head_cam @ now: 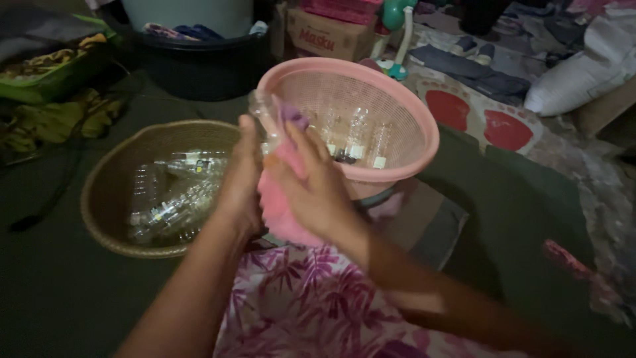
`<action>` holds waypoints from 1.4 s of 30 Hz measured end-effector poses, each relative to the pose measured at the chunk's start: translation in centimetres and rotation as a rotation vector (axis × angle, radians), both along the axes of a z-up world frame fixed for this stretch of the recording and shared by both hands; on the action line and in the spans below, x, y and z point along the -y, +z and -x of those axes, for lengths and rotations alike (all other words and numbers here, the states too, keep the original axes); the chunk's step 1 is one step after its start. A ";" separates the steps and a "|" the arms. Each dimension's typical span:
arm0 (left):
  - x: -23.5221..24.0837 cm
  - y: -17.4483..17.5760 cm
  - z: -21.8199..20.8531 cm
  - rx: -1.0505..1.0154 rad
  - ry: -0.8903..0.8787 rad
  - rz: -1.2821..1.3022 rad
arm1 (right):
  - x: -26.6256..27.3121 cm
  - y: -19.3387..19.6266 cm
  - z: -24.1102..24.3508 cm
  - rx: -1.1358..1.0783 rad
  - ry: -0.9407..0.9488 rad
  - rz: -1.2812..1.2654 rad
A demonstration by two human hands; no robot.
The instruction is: The person wipes clear plastic bottles with a pink cloth. They pick up each bottle from a woven basket, wipe it thoroughly, and place it into a pink plastic colander. The process is repeated for several bottles.
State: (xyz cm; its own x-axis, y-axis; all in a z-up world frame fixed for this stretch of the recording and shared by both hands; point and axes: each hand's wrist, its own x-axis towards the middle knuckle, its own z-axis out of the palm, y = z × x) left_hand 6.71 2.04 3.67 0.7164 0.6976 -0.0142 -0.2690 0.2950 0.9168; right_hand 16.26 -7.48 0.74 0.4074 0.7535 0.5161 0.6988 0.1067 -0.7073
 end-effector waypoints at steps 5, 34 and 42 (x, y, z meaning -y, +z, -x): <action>1.3 0.7 -0.2 -0.096 -0.023 0.058 | -3.7 2.5 -2.7 -0.708 0.241 -0.042; -3.3 -3.2 0.3 0.187 0.113 0.646 | 0.9 2.9 1.3 0.139 0.200 -0.298; 0.7 -0.2 1.3 -0.145 0.101 0.354 | -1.2 2.6 -0.8 -0.440 0.268 0.205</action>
